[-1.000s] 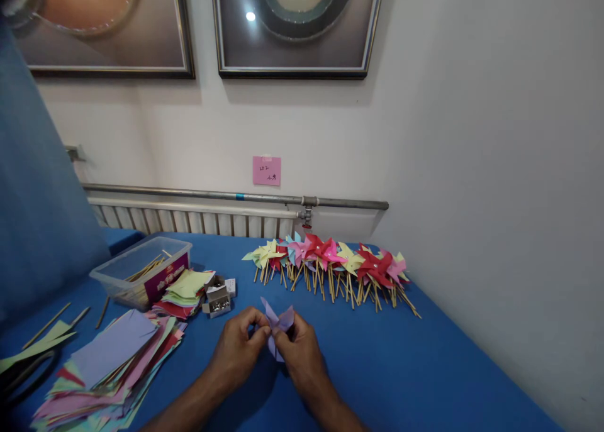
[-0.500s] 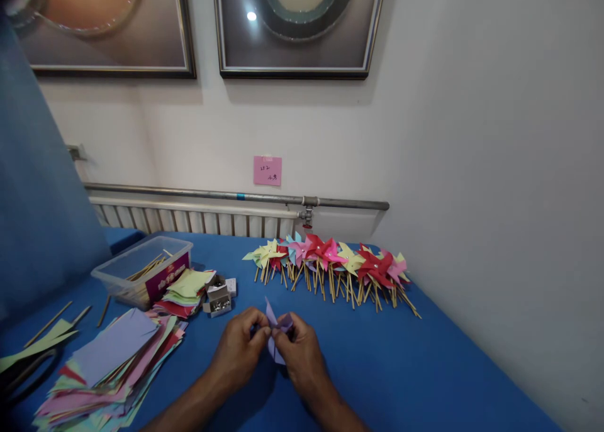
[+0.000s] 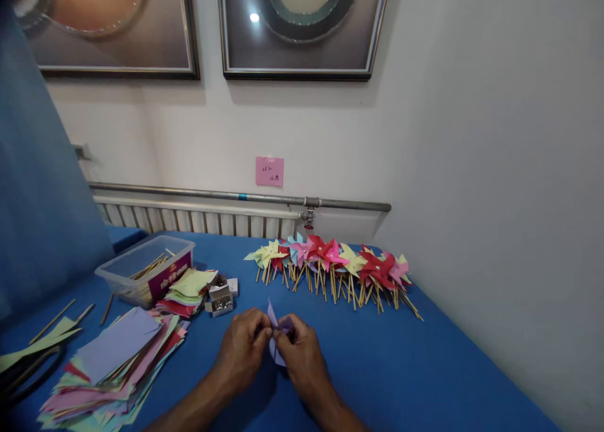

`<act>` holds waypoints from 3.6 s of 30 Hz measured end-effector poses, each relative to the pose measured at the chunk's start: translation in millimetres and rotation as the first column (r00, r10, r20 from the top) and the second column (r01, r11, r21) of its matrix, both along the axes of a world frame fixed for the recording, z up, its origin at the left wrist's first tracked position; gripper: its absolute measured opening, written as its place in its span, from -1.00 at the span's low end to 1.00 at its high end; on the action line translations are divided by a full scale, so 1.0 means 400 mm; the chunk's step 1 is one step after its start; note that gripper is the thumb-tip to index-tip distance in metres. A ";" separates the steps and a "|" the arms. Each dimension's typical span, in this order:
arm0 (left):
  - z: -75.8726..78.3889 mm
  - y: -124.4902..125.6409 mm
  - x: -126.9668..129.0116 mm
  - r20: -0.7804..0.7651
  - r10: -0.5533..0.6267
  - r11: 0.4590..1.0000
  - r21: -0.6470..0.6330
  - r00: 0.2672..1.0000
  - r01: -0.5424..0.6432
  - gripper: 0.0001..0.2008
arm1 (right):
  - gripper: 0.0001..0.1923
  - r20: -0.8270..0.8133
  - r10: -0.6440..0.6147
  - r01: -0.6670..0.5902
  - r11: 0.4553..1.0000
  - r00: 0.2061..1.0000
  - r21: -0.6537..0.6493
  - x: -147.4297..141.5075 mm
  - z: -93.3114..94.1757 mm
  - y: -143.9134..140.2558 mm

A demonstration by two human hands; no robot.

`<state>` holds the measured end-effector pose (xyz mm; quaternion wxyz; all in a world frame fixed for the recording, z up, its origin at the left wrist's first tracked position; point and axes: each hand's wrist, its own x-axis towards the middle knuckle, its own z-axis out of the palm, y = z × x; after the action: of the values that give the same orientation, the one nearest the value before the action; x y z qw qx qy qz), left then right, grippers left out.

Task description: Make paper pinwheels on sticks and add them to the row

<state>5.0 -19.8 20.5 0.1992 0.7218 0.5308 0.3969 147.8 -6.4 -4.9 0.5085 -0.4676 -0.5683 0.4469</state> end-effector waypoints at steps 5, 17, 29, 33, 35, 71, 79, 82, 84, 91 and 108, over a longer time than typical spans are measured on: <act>0.002 0.006 -0.002 0.011 0.005 1.000 -0.028 1.000 -0.005 -0.85 | -0.79 0.021 -0.011 0.011 1.000 1.000 0.001 -0.005 0.001 -0.005; 0.000 0.015 0.001 0.099 0.047 0.999 -0.003 0.994 -0.047 -0.85 | -0.68 -0.157 -0.025 0.021 0.999 0.987 -0.027 -0.012 -0.011 0.011; -0.002 0.038 0.004 0.604 0.127 0.953 -0.294 0.787 0.071 -0.79 | -0.63 -0.308 -0.073 0.036 0.991 0.949 -0.126 -0.005 0.001 0.007; -0.004 0.049 0.003 0.687 0.126 0.896 -0.389 0.716 0.216 -0.72 | -0.62 -0.291 -0.035 -0.002 0.992 0.956 -0.126 -0.005 -0.006 0.006; -0.004 0.048 0.002 0.726 0.126 0.883 -0.392 0.676 0.257 -0.74 | -0.62 -0.277 -0.027 -0.011 0.990 0.960 -0.137 -0.005 -0.010 0.007; -0.022 0.044 0.002 0.532 0.054 0.948 -0.292 0.845 0.123 -0.86 | -0.63 -0.248 0.021 -0.069 0.980 0.968 -0.186 -0.015 0.000 0.004; -0.020 0.045 0.006 0.600 0.038 0.927 -0.320 0.799 0.196 -0.80 | -0.65 -0.249 0.041 -0.087 0.980 0.968 -0.178 -0.016 -0.001 0.002; -0.015 0.046 0.007 0.624 0.058 0.908 -0.358 0.779 0.219 -0.78 | -0.66 -0.252 0.035 -0.086 0.978 0.967 -0.192 -0.015 -0.001 0.000; -0.015 0.049 0.006 0.635 0.080 0.888 -0.395 0.768 0.234 -0.76 | -0.67 -0.239 0.026 -0.075 0.978 0.971 -0.196 -0.014 -0.001 0.001; -0.029 0.063 0.004 0.700 0.133 0.885 -0.402 0.702 0.234 -0.76 | -0.60 -0.308 0.072 -0.130 0.977 0.948 -0.170 -0.009 -0.003 0.015; 0.002 0.047 -0.011 0.812 0.194 0.816 -0.446 0.551 0.369 -0.81 | -0.55 -0.058 -0.066 0.074 0.988 0.996 0.135 0.020 0.012 -0.002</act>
<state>0.4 -1.2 21.4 0.6518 0.3794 0.4264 0.4994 155.9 -7.1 -0.2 0.5698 -0.4391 -0.5673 0.4009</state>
